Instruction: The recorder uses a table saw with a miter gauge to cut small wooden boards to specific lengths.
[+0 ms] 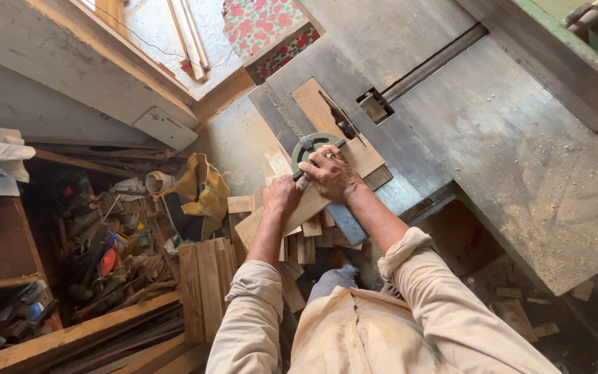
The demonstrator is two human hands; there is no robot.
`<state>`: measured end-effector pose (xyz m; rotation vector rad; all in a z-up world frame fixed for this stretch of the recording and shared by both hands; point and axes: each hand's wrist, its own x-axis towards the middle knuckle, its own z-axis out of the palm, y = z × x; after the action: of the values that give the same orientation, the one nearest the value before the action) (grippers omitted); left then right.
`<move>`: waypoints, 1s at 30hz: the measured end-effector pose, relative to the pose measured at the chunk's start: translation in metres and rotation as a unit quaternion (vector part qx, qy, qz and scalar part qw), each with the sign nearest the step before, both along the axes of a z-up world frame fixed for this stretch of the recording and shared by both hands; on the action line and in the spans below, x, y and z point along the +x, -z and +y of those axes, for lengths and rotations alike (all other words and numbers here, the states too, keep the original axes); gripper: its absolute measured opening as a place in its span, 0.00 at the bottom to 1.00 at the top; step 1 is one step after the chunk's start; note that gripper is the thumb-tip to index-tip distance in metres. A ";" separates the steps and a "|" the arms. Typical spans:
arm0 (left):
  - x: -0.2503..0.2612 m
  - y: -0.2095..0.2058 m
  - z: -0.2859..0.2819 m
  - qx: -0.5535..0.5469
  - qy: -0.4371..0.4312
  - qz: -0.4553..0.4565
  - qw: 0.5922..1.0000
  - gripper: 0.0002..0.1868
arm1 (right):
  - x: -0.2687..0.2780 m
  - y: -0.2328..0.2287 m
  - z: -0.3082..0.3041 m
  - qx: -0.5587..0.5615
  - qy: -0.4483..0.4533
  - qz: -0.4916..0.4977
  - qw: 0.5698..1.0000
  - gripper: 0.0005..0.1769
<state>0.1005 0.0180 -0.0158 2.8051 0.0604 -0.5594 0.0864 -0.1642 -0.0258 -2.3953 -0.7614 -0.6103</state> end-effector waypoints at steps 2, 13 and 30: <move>0.003 0.003 0.002 0.002 0.010 -0.008 1.000 0.33 | 0.002 0.000 0.001 0.000 0.003 0.000 1.000 0.19; 0.015 -0.008 0.002 0.018 0.010 0.031 0.999 0.32 | 0.015 0.004 0.007 -0.004 0.008 0.003 1.000 0.17; 0.032 -0.002 0.010 0.002 0.013 0.005 1.000 0.35 | 0.030 0.005 0.013 0.010 0.010 0.003 1.000 0.16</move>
<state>0.1327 0.0284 -0.0134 2.8114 0.0270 -0.5800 0.1168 -0.1513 -0.0305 -2.3883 -0.7264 -0.6161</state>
